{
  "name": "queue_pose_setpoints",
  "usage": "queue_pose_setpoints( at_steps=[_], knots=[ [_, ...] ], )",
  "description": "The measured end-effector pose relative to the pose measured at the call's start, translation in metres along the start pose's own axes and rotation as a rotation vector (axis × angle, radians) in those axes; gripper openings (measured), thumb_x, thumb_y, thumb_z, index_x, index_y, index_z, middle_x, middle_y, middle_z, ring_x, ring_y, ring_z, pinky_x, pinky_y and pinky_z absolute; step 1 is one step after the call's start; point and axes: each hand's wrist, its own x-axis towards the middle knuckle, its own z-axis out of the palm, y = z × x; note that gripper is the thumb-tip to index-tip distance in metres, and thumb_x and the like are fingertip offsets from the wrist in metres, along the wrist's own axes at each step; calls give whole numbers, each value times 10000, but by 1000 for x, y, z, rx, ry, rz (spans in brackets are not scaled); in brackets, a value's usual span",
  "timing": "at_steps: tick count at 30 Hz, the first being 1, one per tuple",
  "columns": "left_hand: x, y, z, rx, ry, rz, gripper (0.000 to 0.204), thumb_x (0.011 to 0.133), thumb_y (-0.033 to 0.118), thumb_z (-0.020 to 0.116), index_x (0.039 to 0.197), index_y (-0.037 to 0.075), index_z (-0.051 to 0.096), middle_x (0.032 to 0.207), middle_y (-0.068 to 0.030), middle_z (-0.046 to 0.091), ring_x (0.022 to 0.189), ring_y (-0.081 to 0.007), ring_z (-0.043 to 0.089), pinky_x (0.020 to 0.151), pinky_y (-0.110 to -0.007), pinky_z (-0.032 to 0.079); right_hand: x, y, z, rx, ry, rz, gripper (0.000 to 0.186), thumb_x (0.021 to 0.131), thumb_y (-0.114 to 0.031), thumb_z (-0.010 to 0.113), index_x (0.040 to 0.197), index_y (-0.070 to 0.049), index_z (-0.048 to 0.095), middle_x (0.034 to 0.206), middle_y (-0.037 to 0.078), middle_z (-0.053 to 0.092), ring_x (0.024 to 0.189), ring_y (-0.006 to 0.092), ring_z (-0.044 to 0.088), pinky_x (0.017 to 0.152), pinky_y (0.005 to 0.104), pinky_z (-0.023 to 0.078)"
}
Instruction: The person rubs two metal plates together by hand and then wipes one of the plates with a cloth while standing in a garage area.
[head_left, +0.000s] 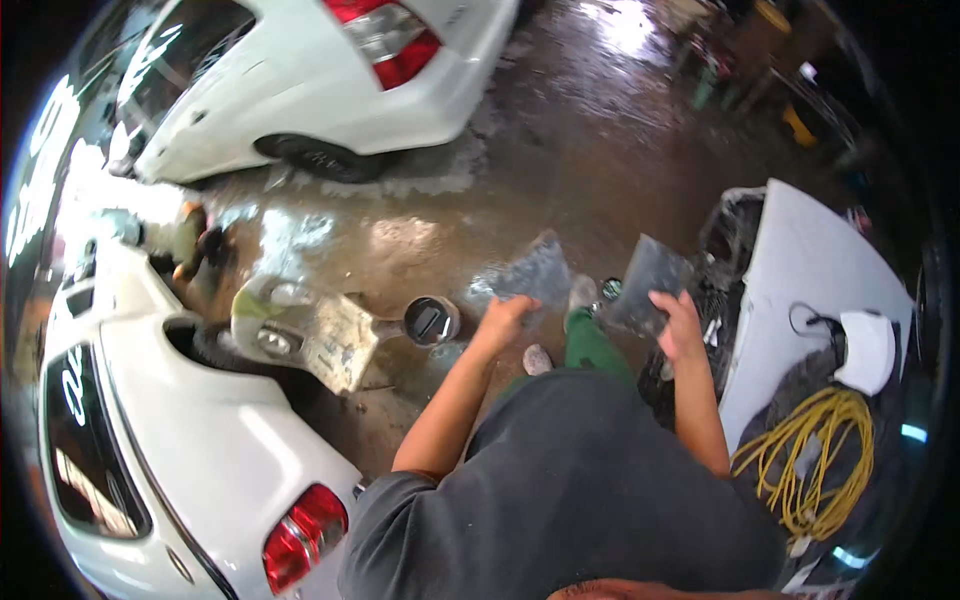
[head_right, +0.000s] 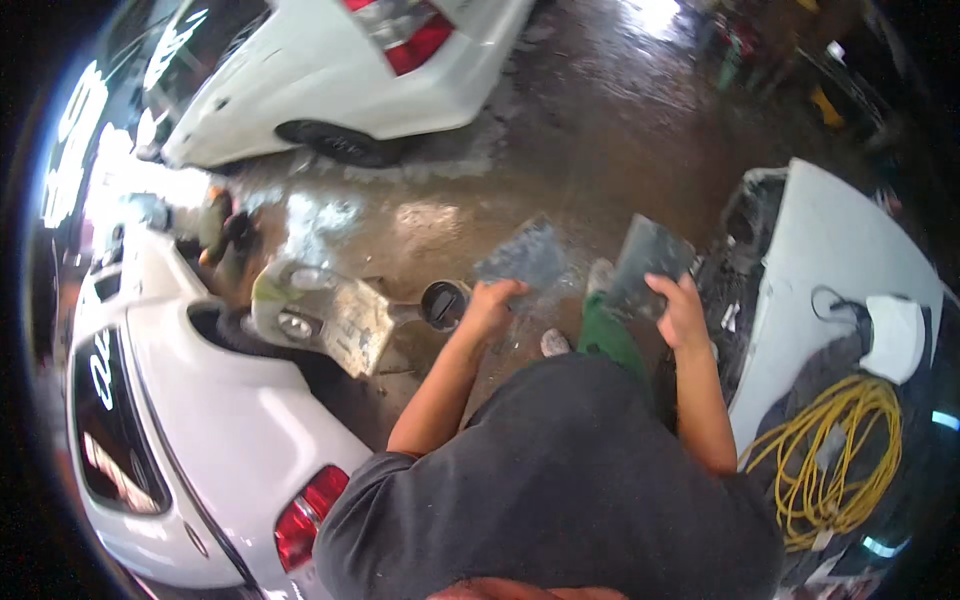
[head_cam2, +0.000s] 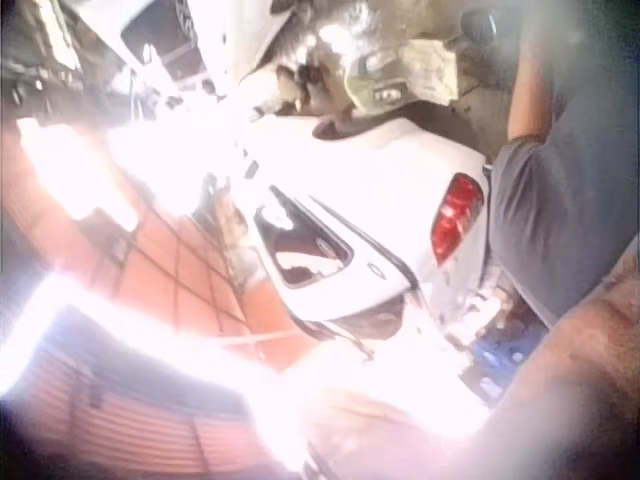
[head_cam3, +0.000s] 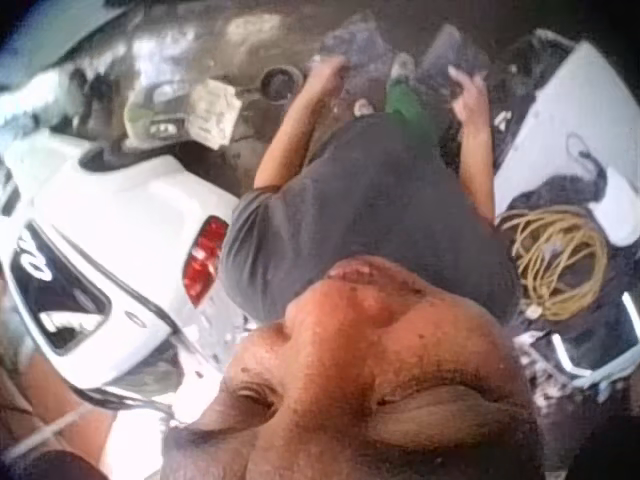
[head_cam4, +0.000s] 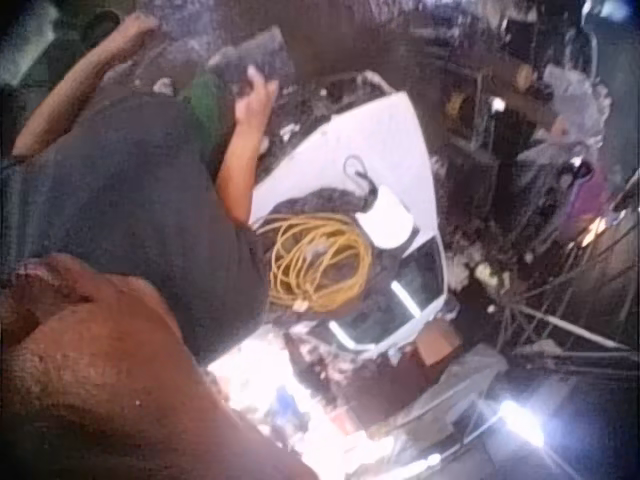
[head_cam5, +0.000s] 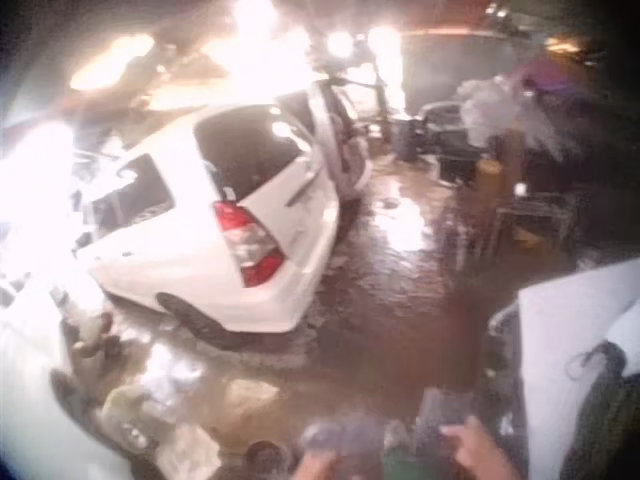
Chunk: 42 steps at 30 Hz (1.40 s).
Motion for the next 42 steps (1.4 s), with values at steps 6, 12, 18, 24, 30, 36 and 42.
queue_pose_setpoints(
  at_steps=[6,12,18,24,30,36,42],
  knots=[
    [120,123,5,-738,53,-95,632,878,24,494,1497,88,388,1283,-96,577,1059,-181,550,945,-327,439,70,-70,91,-944,-232,-542,402,881,-17,572,1281,-27,609,1315,160,626,1185,265,615,998,365,485],
    [202,145,14,-618,-62,-30,585,962,124,513,1517,73,336,1297,-83,552,1217,-189,508,1006,-308,419,149,-82,102,-1053,-256,-1022,540,776,79,558,1301,-39,586,1366,167,579,1246,332,571,1035,411,478],
    [262,141,6,-484,-221,-195,706,860,15,466,1545,87,312,1307,-63,554,1197,-187,515,979,-317,432,183,-98,96,-1049,-52,-854,472,863,22,536,1331,-37,555,1326,170,599,1202,361,583,1003,421,486],
    [308,148,-13,-619,-401,-75,774,831,-64,420,1570,45,216,1510,-126,393,1425,-234,340,1163,-337,278,191,-101,117,-1045,42,-718,411,892,-5,548,1303,-12,574,1329,183,596,1222,369,571,1015,433,472],
    [343,160,-49,-501,-569,24,807,793,-31,455,1567,84,259,1287,-89,540,1150,-180,499,975,-289,396,216,-84,131,-1085,329,-707,438,920,-36,549,1358,-43,542,1335,182,595,1228,355,572,1027,434,461],
    [349,131,-48,-637,-628,191,770,824,-25,468,1561,96,282,1250,-124,598,1115,-214,583,973,-327,461,228,-80,148,-993,619,-595,383,985,-137,517,1352,-36,553,1290,187,626,1196,360,599,993,430,480],
    [374,130,-53,-440,-908,177,841,734,-48,453,1551,86,308,1420,-145,498,1319,-233,478,1068,-323,391,232,-89,138,-927,934,-464,352,990,-274,530,1229,-37,632,1135,230,671,1060,429,628,878,470,503]
  ],
)
